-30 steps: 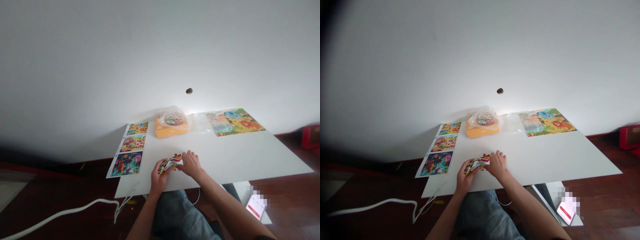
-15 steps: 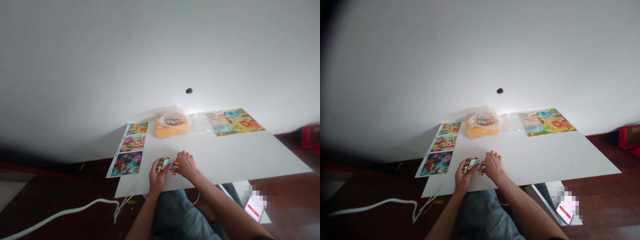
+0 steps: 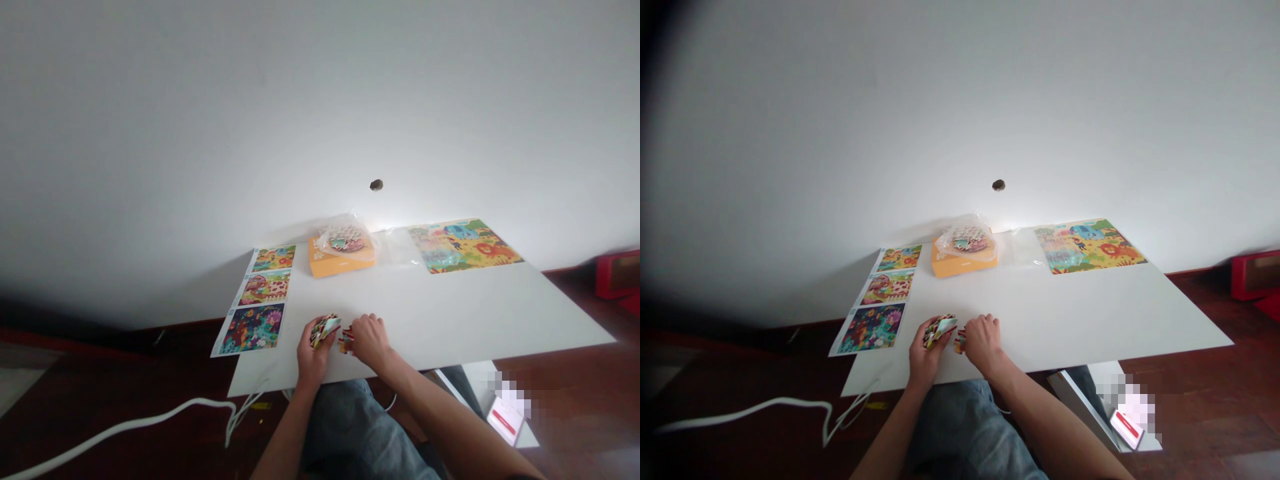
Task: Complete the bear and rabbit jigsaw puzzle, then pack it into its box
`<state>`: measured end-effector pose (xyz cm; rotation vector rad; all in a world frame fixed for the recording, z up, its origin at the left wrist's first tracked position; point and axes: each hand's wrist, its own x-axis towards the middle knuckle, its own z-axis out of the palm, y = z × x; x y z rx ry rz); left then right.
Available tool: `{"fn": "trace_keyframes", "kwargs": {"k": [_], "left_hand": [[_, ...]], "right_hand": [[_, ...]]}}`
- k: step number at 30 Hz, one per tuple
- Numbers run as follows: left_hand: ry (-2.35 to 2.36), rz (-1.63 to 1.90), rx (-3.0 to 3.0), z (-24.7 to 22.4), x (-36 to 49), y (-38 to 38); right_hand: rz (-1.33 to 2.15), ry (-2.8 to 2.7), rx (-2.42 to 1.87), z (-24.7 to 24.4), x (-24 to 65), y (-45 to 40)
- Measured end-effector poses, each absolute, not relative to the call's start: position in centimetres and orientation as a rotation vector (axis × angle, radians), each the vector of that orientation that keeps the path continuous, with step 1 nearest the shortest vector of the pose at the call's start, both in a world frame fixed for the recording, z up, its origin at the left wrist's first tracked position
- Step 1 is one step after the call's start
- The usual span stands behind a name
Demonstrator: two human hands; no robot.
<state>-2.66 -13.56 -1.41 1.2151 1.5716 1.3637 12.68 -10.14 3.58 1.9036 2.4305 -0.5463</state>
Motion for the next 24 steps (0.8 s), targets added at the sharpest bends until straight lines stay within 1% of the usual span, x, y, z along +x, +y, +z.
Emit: {"fn": "trace_keyframes", "kwargs": {"k": [5, 11, 17, 20, 24], "left_hand": [[1.563, 1.364, 1.223, -1.1, -2.6, -13.6], [1.585, 1.346, 1.244, -1.0, -2.7, -13.6], [1.57, 1.351, 1.259, -1.1, -2.7, -13.6], [1.563, 1.358, 1.229, -1.0, -2.6, -13.6], [1.517, 1.407, 1.16, -0.8, -2.8, -13.7]], "right_hand": [[-0.512, 2.414, 2.026, 3.5, 12.6, -11.0], [-0.427, 2.433, 2.06, 4.0, 11.8, -12.2], [-0.572, 2.292, 1.967, 4.4, 11.5, -11.3], [-0.583, 2.421, 1.904, 3.5, 11.9, -10.9], [-0.597, 2.777, 1.789, 1.7, 12.5, -10.9]]}}
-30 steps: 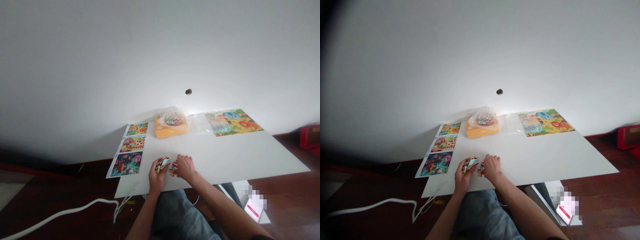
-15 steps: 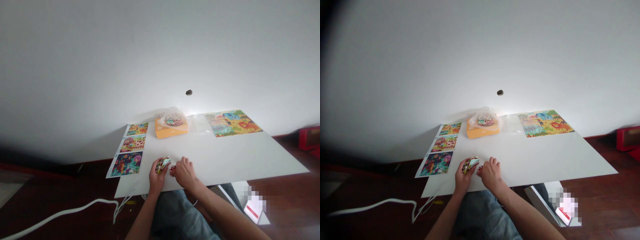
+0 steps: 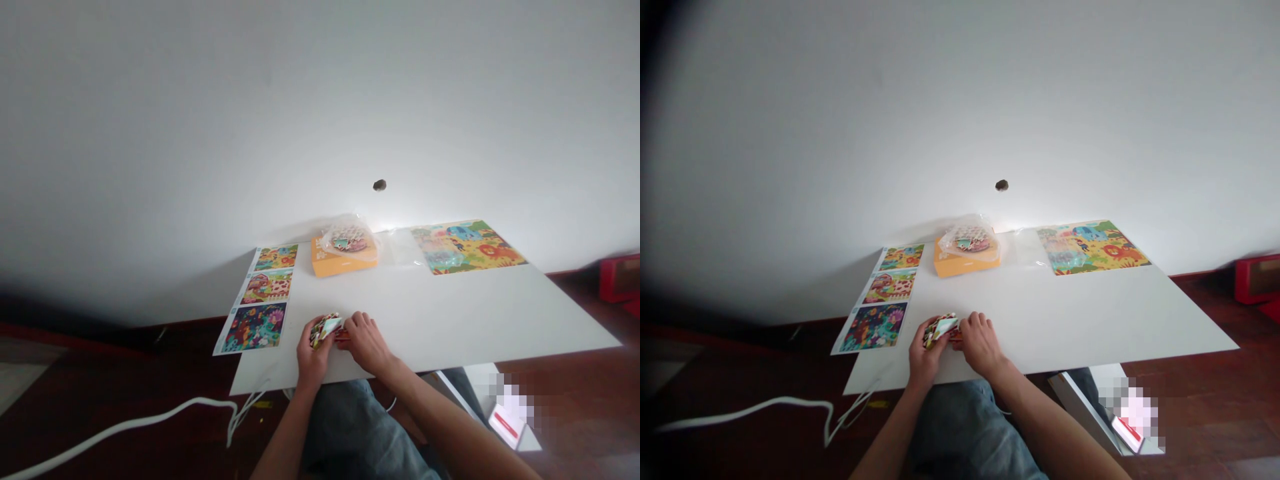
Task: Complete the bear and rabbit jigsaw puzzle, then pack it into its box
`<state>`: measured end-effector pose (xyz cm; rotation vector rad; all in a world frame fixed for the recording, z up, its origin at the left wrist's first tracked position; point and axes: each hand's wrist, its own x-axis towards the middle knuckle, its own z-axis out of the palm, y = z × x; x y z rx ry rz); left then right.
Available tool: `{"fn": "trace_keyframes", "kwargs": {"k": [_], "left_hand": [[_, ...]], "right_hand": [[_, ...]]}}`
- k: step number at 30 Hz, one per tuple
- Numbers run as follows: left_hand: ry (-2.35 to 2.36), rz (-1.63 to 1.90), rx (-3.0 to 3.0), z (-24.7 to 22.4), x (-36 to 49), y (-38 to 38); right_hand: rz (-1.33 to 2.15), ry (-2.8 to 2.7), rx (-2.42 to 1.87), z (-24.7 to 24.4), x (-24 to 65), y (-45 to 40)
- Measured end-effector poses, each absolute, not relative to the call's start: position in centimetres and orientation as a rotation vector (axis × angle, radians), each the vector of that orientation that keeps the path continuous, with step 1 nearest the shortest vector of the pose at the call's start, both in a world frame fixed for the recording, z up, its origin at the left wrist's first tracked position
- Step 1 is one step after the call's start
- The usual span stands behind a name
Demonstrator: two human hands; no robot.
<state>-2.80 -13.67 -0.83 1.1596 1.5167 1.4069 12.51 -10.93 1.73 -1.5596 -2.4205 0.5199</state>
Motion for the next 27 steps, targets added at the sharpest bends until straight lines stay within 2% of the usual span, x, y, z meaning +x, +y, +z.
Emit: {"fn": "trace_keyframes", "kwargs": {"k": [7, 16, 21, 27], "left_hand": [[1.411, 1.368, 1.194, -0.8, -3.0, -14.1], [1.214, 1.219, 1.482, -0.1, -2.7, -14.4], [1.265, 1.207, 1.547, -0.6, -2.3, -14.8], [1.387, 1.315, 1.558, -1.3, -1.7, -14.9]], "right_hand": [[0.643, -2.219, -1.182, -0.2, 13.8, -11.2], [0.781, -2.168, -1.213, 0.2, 14.0, -10.9], [0.738, -2.302, -1.201, 0.8, 13.9, -11.0], [0.736, -2.21, -1.239, -0.2, 13.9, -11.0]]}}
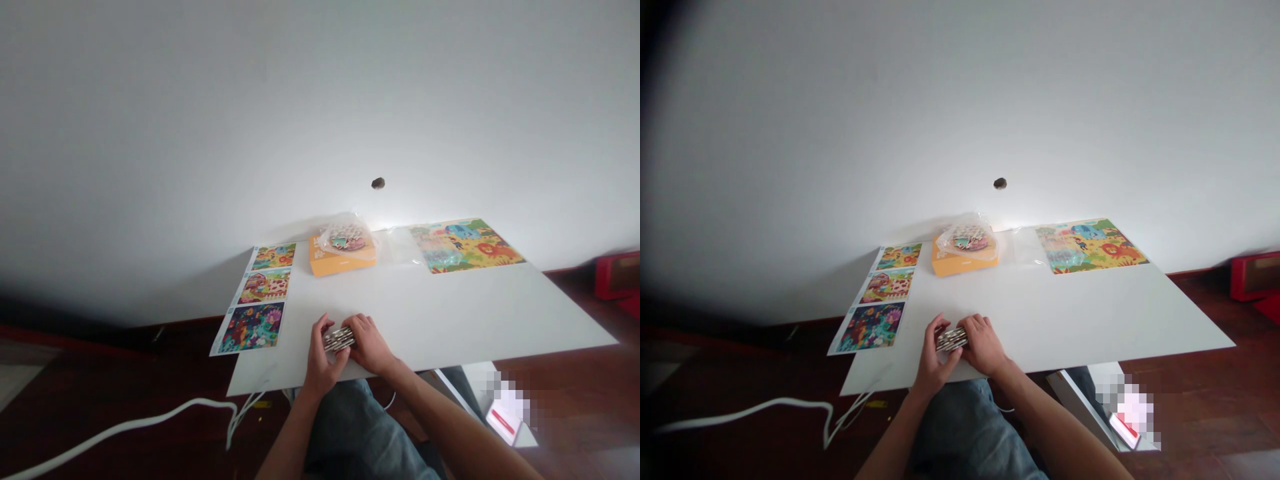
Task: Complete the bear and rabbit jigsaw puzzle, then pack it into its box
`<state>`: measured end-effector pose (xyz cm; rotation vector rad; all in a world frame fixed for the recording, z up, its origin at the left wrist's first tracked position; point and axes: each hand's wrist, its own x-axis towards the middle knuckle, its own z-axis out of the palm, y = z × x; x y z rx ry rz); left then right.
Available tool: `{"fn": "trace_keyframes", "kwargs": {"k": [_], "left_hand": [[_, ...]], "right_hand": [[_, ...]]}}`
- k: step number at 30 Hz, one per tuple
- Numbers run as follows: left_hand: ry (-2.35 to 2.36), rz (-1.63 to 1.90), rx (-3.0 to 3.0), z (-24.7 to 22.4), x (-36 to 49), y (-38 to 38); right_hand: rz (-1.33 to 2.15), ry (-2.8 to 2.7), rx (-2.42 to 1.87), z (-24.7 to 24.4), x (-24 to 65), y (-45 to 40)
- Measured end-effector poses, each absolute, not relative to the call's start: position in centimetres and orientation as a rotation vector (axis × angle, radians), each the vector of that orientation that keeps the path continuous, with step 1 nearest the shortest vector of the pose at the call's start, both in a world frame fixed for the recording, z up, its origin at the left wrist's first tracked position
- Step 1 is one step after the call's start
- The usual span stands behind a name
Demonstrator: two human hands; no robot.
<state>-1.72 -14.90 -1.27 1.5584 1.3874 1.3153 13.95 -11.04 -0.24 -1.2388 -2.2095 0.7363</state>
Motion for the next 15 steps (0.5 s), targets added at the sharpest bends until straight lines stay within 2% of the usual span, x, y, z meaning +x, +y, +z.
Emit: {"fn": "trace_keyframes", "kwargs": {"k": [3, 9, 15], "left_hand": [[1.431, 1.361, 1.533, -1.2, -1.4, -14.9], [1.406, 1.175, 1.643, -0.9, -1.2, -14.7], [1.412, 1.127, 1.718, -2.0, -1.4, -14.5]], "right_hand": [[0.716, -2.121, -1.317, -0.3, 13.9, -11.1], [0.587, -2.195, -1.35, 0.4, 13.5, -11.1], [0.608, -2.205, -1.294, 0.1, 13.5, -11.1]]}}
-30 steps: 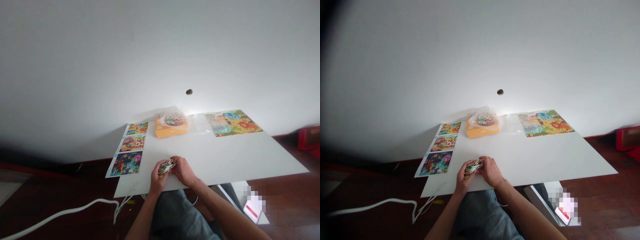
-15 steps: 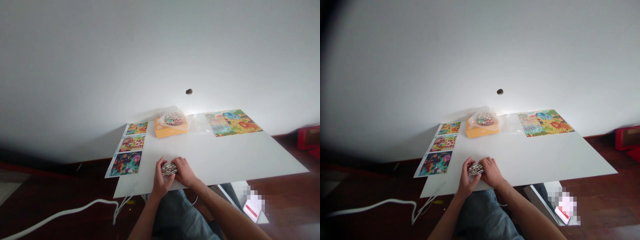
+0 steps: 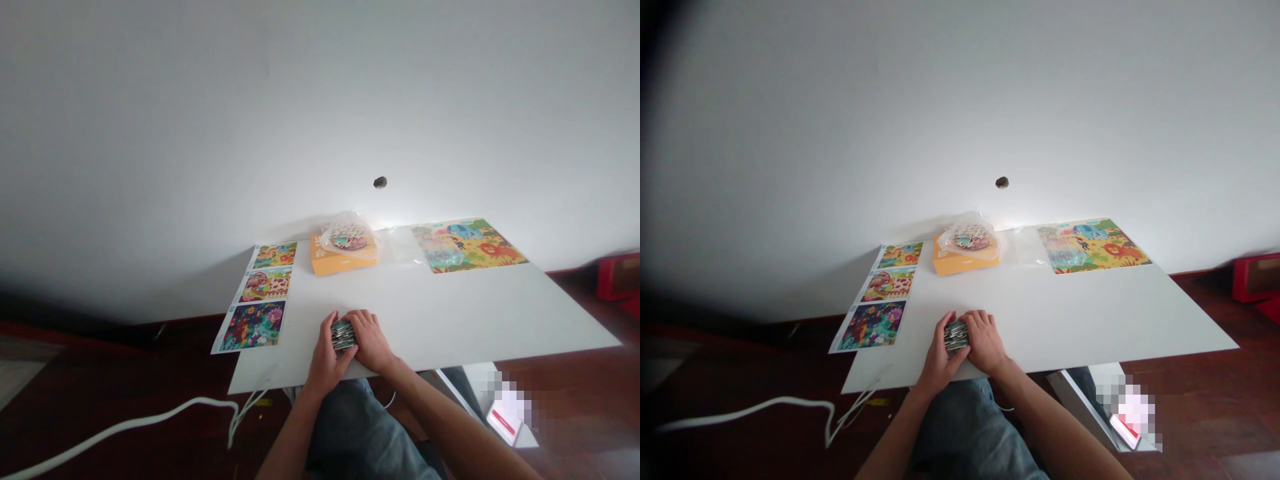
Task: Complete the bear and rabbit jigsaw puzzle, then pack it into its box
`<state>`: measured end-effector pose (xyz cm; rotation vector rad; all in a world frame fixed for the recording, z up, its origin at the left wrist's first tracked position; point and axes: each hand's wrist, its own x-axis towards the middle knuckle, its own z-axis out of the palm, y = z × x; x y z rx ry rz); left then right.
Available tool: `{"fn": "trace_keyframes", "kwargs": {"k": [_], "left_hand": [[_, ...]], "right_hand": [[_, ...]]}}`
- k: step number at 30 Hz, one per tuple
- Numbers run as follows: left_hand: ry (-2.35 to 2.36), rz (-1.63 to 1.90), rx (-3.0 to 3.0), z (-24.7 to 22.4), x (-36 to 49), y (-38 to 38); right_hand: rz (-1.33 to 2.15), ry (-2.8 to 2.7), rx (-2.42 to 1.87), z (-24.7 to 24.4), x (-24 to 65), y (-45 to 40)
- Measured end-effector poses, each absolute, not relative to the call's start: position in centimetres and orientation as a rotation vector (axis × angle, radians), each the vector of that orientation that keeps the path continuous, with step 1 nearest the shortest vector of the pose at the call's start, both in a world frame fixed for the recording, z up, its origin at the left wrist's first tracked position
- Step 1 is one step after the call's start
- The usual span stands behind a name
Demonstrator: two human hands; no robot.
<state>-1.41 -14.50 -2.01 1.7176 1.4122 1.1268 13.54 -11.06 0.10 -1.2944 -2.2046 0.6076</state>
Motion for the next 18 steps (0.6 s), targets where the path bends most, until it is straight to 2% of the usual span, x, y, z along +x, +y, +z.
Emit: {"fn": "trace_keyframes", "kwargs": {"k": [18], "left_hand": [[1.517, 1.136, 1.837, -2.49, -1.51, -14.08]], "right_hand": [[0.556, -2.1, -1.373, -0.12, 13.54, -11.16]]}}
